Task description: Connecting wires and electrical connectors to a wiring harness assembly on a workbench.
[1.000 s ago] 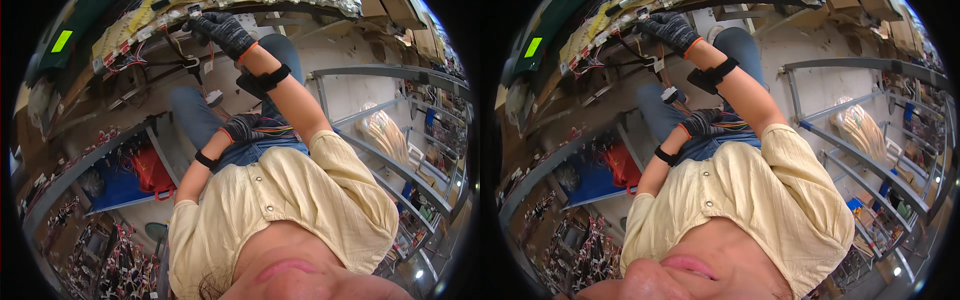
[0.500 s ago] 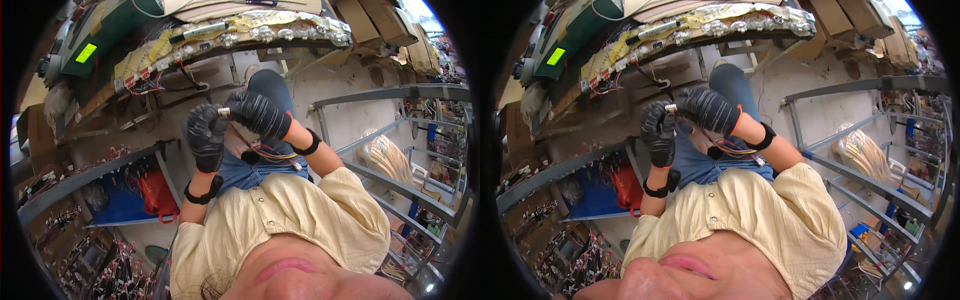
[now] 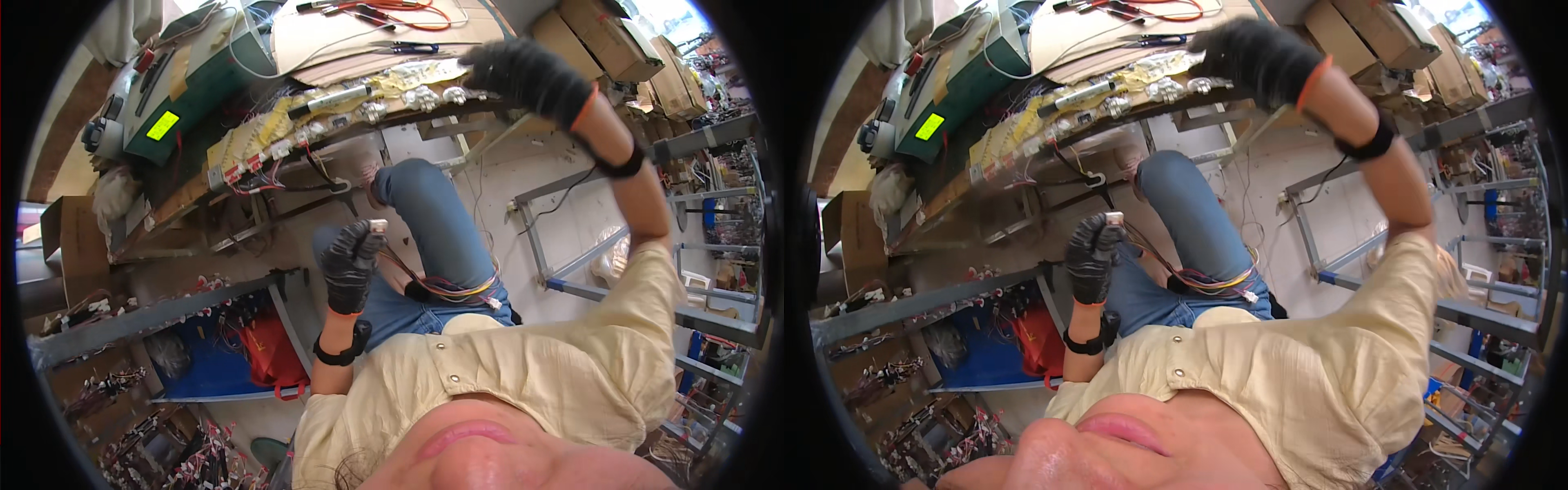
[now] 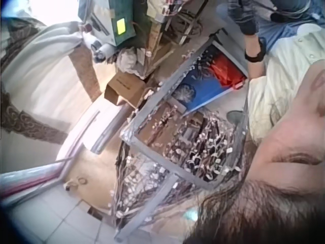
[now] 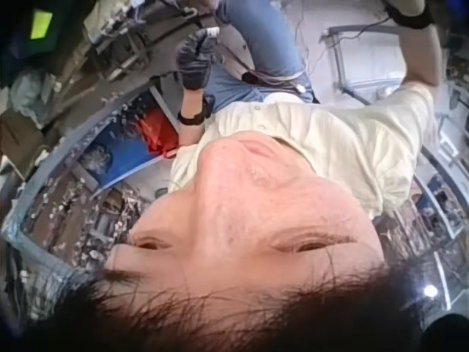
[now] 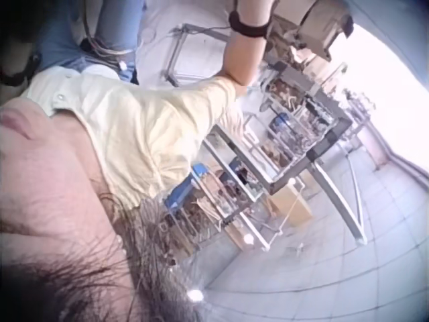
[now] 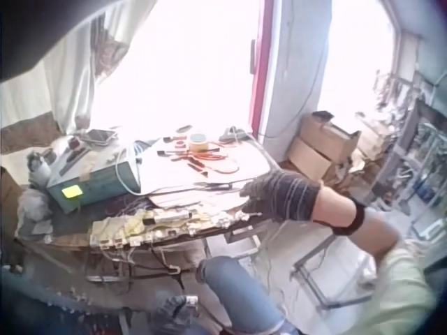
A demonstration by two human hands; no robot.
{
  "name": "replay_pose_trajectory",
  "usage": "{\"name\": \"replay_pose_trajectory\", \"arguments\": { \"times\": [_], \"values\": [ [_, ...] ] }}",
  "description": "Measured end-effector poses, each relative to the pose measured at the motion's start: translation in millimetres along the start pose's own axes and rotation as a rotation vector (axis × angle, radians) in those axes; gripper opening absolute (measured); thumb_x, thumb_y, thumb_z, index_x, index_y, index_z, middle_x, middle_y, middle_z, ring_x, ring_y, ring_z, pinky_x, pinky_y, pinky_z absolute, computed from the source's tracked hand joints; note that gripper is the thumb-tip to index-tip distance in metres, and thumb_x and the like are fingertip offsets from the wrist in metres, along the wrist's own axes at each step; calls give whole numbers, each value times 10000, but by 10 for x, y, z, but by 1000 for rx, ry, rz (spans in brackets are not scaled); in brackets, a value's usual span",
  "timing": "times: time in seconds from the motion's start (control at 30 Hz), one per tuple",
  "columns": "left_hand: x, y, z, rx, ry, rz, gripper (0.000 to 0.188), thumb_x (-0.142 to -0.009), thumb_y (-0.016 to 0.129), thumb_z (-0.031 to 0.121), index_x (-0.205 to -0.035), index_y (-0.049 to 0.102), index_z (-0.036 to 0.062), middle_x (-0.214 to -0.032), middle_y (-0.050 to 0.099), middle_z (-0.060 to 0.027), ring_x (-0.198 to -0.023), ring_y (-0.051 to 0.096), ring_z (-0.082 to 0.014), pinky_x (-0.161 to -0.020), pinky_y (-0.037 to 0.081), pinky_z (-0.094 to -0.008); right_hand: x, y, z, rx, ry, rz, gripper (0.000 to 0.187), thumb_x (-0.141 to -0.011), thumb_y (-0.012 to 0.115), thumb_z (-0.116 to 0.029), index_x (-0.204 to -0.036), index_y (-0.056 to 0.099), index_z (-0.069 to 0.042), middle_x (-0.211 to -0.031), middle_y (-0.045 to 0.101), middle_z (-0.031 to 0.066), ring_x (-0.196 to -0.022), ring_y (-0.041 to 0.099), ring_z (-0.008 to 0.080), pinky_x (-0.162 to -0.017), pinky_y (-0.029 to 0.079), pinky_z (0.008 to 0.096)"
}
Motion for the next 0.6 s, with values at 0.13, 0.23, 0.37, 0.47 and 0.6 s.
{"name": "replay_pose_trajectory", "arguments": {
  "times": [0.13,0.23,0.37,0.47,0.6],
  "values": [
    [-130,27,-215,-301,54,-82,137,-852,622,87,-953,636,-3,-798,667,-74,-696,618,-117,-643,488,-258,-928,-334,406,408,291,-386,403,-783,622,-391,-1056,646,-96,-1117,605,206,-1075,576,246,-907,418,447],
    [-232,176,-390,-43,-143,-190,123,-853,613,56,-960,634,-1,-831,658,-48,-755,606,-86,-617,475,-228,-1477,-195,466,790,450,-445,290,-841,548,-297,-943,654,-48,-916,661,119,-868,624,257,-775,477,376],
    [-353,152,-413,164,-193,-68,152,-860,602,50,-1007,619,17,-812,647,-28,-719,586,-59,-560,458,-203,-2074,397,966,757,613,-388,282,-839,538,-281,-911,652,-32,-861,658,125,-809,624,266,-733,482,371],
    [-503,109,-422,297,-252,36,179,-867,598,62,-1043,598,31,-794,640,-24,-623,551,-40,-484,422,-184,-2262,575,1282,751,656,-342,279,-830,544,-278,-902,647,-29,-835,650,130,-777,615,265,-706,479,364],
    [-578,3,-340,356,-257,81,183,-878,585,71,-1059,582,42,-798,632,-32,-515,501,-35,-420,380,-177,-2414,691,1449,736,603,-260,276,-818,552,-275,-890,641,-25,-800,640,136,-735,604,263,-671,477,354]
  ]
}}
Point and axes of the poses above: each hand's wrist, its own x-axis away from the middle knuckle, its own y-axis out of the palm, z = x × y, the point moved 4 cm from there along -x, towards the middle knuckle
